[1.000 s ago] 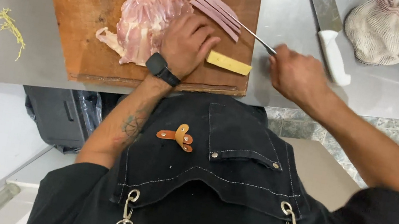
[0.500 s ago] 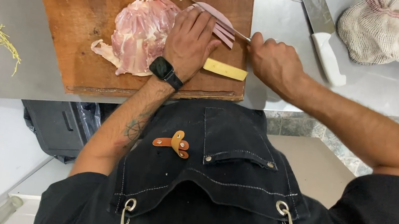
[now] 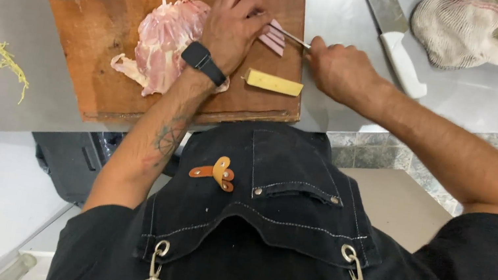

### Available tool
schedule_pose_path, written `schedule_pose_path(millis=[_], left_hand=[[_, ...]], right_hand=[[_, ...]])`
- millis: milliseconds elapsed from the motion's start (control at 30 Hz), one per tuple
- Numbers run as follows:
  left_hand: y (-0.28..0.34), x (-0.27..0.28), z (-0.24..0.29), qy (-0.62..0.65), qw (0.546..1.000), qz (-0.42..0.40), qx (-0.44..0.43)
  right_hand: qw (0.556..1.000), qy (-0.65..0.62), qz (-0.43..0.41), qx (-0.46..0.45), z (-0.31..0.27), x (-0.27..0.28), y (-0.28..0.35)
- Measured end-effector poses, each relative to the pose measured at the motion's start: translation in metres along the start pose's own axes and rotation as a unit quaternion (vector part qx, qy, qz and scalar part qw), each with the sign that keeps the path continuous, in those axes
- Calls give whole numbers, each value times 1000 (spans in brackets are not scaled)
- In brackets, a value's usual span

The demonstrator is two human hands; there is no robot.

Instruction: Stuffing a piece of meat with cheese and ham and rolling it up on a wooden cutting board.

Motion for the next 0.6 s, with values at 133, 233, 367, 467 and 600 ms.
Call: schedule_pose_path(millis=[133, 233, 367, 467, 600], left_hand=[[-5, 4, -3, 15, 1000, 22, -11], [2, 9, -7, 82, 996, -30, -18], [11, -9, -31, 42, 976, -190, -100], [-6, -27, -32, -52, 975, -135, -170], [-1, -41, -65, 69, 971, -170, -155]], right_hand=[[998, 63, 25, -17, 36, -18, 32], [998, 25, 48, -32, 60, -44, 74], [967, -163, 181, -72, 64, -73, 97], [936, -34, 345, -55, 56, -106, 71], [897, 38, 437, -56, 43, -117, 43]])
Point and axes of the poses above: each hand's wrist, its own y-axis away from the middle knuckle, its own x-axis out of the back of the hand, z = x × y, the point moved 4 cm from there along -y, towards the middle knuckle, and after that the axes turned 9 degrees about -z, right-handed, at the moved point
